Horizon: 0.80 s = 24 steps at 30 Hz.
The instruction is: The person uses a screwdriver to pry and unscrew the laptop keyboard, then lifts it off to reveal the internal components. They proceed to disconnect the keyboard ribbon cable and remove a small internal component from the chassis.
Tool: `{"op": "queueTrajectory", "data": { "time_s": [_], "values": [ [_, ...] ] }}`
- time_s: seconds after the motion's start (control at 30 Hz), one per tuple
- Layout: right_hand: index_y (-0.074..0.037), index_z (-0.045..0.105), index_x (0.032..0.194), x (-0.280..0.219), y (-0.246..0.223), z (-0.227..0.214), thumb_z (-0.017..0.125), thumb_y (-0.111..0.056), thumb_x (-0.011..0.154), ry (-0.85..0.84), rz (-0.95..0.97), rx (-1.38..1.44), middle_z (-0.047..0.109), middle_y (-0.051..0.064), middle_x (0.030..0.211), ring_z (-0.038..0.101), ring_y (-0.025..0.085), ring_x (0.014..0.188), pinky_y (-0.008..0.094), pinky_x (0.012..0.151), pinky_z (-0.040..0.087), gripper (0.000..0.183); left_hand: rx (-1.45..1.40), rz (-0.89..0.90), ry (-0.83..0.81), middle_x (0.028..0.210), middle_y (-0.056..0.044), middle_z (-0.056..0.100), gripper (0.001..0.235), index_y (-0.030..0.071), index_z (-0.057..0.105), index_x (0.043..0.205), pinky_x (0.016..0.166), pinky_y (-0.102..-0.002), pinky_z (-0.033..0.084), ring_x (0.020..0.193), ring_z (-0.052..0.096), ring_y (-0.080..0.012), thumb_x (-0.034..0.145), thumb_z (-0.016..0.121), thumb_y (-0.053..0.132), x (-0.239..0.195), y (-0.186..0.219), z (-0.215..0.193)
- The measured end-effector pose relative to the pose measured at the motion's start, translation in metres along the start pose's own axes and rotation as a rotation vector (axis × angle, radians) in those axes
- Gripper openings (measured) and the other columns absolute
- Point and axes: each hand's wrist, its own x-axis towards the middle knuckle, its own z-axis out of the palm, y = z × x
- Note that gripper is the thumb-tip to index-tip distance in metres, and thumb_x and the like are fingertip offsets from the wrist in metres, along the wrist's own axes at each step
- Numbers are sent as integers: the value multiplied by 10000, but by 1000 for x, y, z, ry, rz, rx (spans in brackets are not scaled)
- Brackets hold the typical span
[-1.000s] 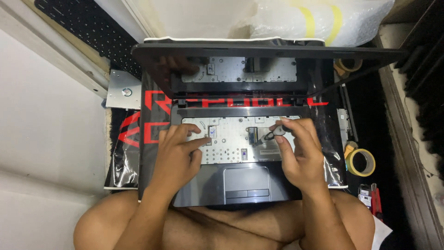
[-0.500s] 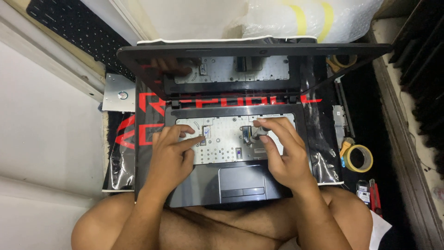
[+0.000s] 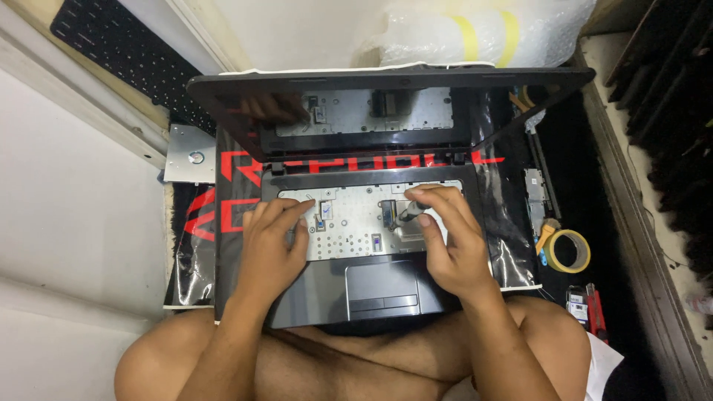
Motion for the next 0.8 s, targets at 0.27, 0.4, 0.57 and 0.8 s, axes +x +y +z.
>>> {"op": "queueTrajectory", "data": {
  "time_s": [0.27, 0.4, 0.57, 0.8],
  "values": [
    [45, 724, 1128, -3, 12, -1, 771, 67, 855, 77, -43, 14, 624, 182, 984, 654, 414, 1050, 562, 1020, 491, 278, -186, 256, -215, 1180, -196, 719, 357, 19, 699, 1262, 962, -456, 402, 1156, 630, -383, 908, 665, 45, 30, 64, -1],
    [60, 672, 1225, 5, 4, -11, 593, 62, 981, -55, -69, -30, 683, 196, 1059, 610, 481, 1208, 614, 1109, 383, 257, -432, 307, -443, 1324, -280, 657, 438, -54, 590, 1373, 1089, -549, 378, 1263, 581, -482, 971, 638, 113, 48, 82, 10],
    [15, 692, 1196, 4, -2, -16, 609, -12, 982, -72, -67, 8, 663, 228, 1238, 562, 509, 1276, 635, 1113, 373, 232, -471, 350, -351, 1078, -197, 724, 270, -13, 690, 1161, 1030, -517, 452, 1084, 662, -421, 915, 725, 92, 52, 75, 46],
    [-79, 809, 1000, -1, -4, 3, 864, -25, 792, 77, -24, 50, 596, 106, 940, 644, 327, 961, 573, 1074, 465, 222, -330, 303, -25, 647, 5, 551, 381, 160, 569, 746, 740, -389, 460, 684, 588, -259, 659, 938, 209, 46, 56, 85]
  ]
}}
